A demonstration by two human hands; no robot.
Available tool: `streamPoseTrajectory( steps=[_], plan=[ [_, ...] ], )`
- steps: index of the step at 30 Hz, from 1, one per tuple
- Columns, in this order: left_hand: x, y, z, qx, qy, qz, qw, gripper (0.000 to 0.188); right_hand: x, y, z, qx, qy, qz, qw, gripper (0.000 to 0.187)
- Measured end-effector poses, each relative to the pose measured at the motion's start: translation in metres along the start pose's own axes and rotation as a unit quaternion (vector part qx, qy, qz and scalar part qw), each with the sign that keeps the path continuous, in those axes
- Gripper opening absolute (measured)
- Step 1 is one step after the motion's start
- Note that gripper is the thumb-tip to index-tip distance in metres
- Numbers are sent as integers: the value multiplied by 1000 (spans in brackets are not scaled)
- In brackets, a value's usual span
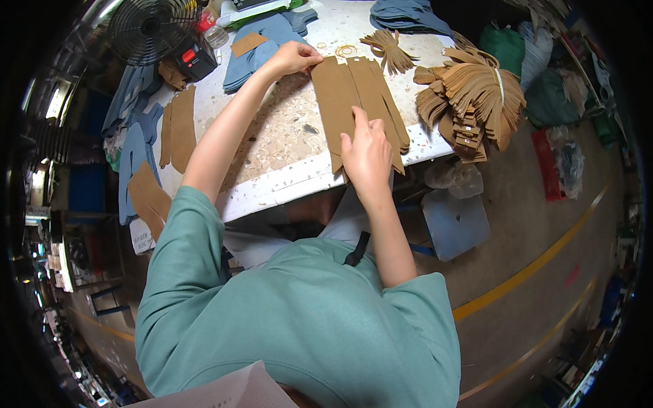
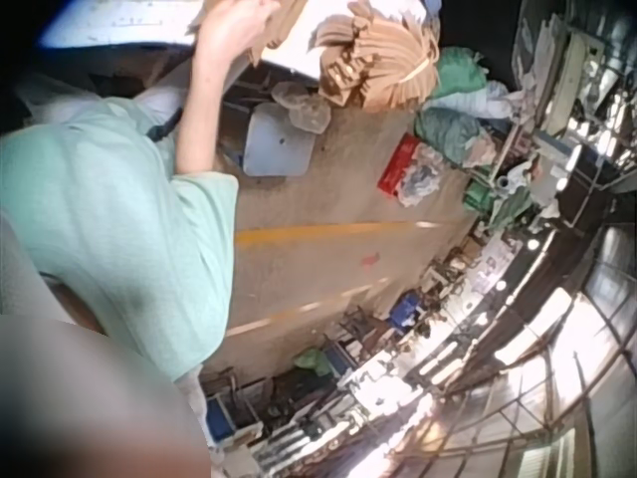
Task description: The person repeatedly picks up brown cardboard pieces from a table and stacks them into a neat pile. The person handles the pieces one at a time, aligning them before placing them on the growing stack.
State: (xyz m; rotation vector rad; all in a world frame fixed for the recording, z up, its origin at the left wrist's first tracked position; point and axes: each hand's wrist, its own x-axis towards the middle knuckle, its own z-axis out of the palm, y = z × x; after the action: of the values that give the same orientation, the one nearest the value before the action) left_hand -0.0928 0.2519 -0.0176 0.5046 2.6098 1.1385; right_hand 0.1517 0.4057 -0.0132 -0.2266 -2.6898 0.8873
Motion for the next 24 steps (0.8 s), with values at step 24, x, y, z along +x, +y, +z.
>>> streamPoseTrajectory(
  steps=[24],
  plan=[
    [-28,14,16,153,141,202,957,18,-29,6,-29,-44,127,-104,985,12]
  ],
)
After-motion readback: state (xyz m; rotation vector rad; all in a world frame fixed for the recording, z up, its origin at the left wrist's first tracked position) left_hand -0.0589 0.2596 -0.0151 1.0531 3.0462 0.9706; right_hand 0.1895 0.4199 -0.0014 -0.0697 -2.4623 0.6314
